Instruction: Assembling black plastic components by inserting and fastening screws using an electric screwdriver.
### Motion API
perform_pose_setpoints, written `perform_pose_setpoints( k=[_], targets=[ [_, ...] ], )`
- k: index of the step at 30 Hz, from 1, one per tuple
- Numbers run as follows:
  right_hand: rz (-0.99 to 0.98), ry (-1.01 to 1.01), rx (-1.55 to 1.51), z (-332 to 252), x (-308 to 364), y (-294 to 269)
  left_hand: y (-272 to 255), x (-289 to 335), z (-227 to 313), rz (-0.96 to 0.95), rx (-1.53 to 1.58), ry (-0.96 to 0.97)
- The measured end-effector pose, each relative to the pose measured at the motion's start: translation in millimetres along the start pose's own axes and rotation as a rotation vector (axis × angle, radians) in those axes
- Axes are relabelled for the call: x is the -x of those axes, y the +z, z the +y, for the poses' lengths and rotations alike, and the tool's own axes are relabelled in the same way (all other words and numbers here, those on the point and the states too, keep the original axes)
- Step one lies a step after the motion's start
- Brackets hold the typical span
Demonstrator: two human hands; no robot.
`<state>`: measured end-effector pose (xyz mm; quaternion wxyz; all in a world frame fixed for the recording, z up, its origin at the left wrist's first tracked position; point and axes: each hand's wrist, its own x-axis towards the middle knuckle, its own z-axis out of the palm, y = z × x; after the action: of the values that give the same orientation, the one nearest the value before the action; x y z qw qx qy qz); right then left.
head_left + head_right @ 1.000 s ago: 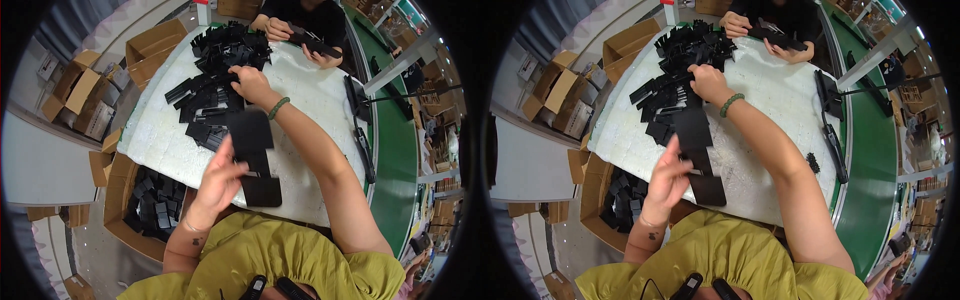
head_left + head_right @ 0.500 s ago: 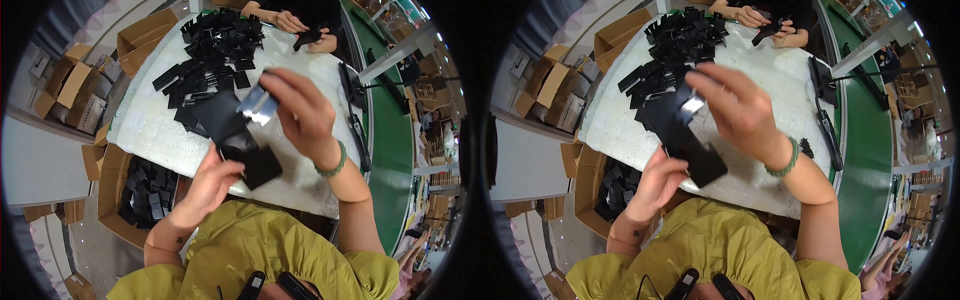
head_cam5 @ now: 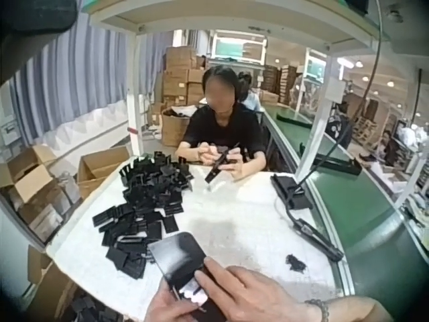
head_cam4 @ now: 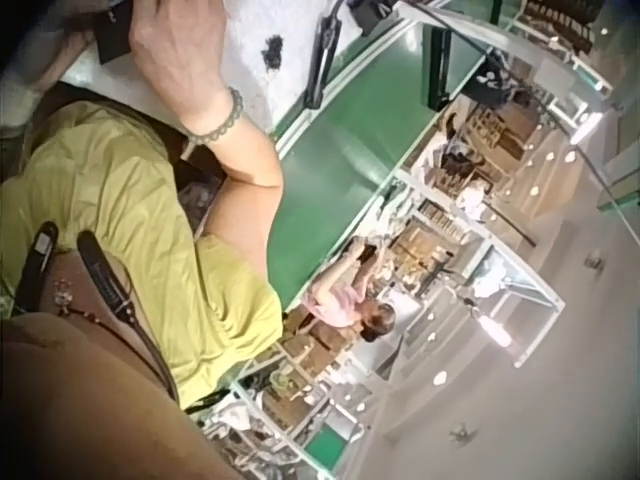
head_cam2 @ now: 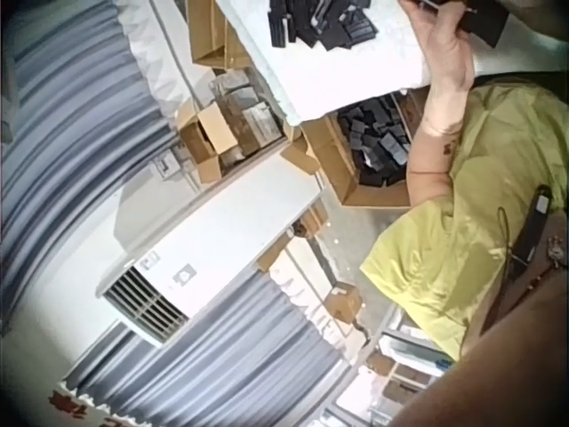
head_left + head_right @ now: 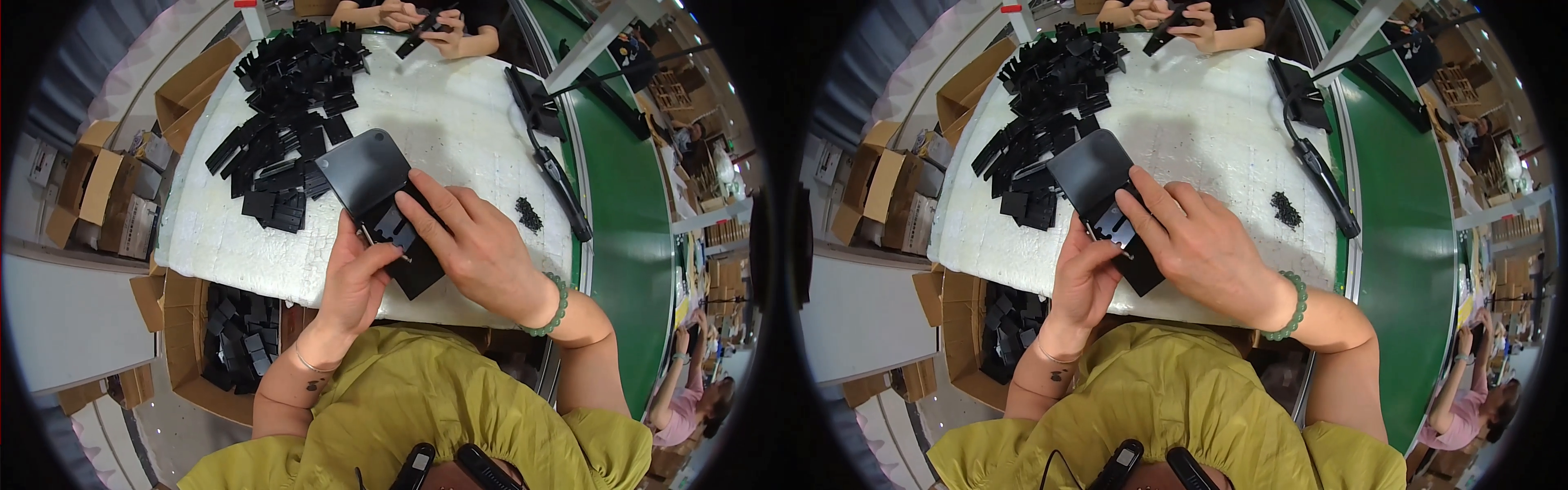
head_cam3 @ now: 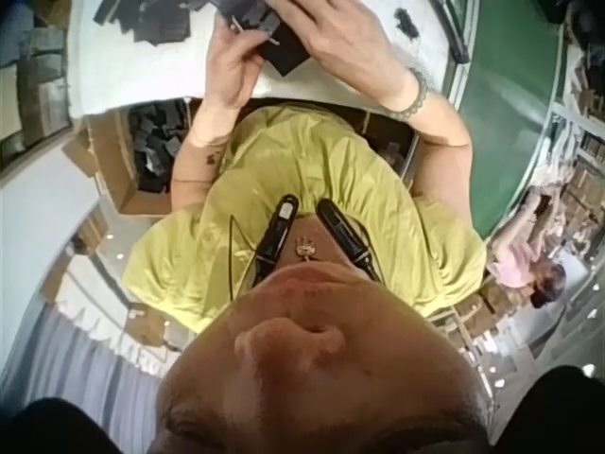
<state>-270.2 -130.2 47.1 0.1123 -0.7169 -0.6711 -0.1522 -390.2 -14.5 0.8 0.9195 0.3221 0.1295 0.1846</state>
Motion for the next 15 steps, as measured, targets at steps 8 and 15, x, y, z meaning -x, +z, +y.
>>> perform_pose_setpoints(
  k=[8, 15],
  targets=[
    [0.004, 0.147, 0.222, -6, 5, 7, 2, -6, -6, 0.042, -0.006, -0.014],
    [-0.022, 0.222, 0.228, -15, 7, 5, 11, -6, -7, 0.048, -0.029, 0.063]
  ],
)
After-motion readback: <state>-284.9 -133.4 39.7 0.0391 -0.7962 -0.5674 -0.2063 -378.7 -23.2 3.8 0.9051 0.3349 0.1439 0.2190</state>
